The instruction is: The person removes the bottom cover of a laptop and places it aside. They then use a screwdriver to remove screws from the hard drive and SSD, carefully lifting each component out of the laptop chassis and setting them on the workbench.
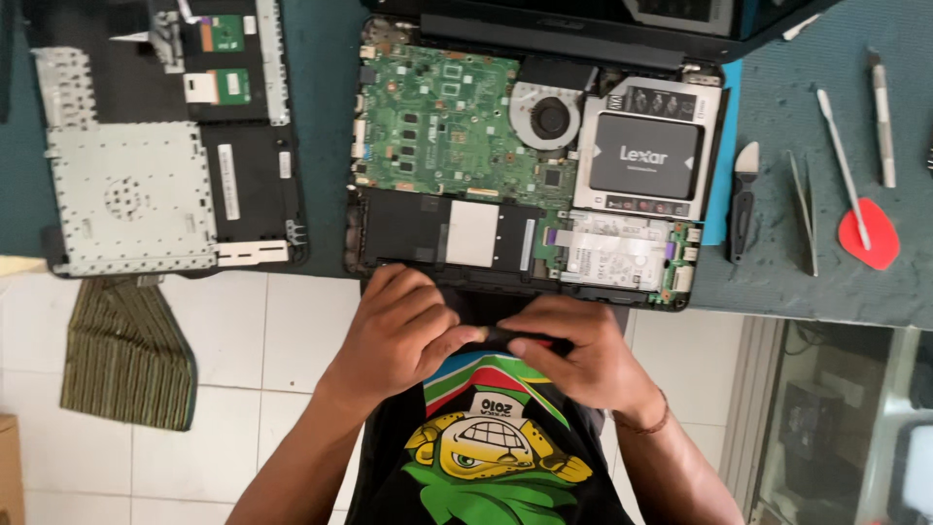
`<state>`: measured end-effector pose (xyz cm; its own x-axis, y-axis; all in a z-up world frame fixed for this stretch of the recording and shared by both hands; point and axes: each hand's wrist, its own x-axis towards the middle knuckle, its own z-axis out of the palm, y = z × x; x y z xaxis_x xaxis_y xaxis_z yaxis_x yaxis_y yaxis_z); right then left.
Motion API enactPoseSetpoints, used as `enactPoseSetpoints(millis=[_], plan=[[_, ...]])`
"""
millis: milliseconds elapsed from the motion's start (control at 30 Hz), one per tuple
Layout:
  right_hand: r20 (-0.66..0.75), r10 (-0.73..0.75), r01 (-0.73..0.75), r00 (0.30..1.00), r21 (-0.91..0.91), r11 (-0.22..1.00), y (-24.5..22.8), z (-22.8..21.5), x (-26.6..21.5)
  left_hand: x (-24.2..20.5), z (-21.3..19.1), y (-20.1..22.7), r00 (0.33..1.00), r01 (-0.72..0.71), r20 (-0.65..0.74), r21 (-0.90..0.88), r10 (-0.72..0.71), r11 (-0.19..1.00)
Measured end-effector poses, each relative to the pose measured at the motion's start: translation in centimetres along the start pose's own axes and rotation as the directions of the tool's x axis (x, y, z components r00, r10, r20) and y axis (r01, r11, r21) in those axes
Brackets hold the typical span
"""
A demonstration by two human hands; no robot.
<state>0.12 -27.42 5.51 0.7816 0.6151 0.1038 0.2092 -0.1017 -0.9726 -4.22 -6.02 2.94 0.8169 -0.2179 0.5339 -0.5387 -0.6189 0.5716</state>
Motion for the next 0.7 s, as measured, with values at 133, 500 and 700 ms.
enactPoseSetpoints(millis=[133,500,700], plan=[[-0.072,-0.007,0.005,0.997,-0.020,1.000,2.0,-1.1,-1.1,-0.2,-0.5,-0.3,0.998,0.066,-0.011,0.008,-0.066,0.998],[-0.615,-0.020,0.166,0.788,0.181,0.969,2.9,-2.5,-1.0,-0.8,-2.9,-3.4,0.949,0.182,-0.294,0.210,-0.115,0.961],[-0.677,0.128,0.093,0.725,0.281,0.955,2.5,-1.7,-0.5,-1.7,-2.7,-4.3,0.931,0.144,-0.344,0.040,-0.122,0.989]])
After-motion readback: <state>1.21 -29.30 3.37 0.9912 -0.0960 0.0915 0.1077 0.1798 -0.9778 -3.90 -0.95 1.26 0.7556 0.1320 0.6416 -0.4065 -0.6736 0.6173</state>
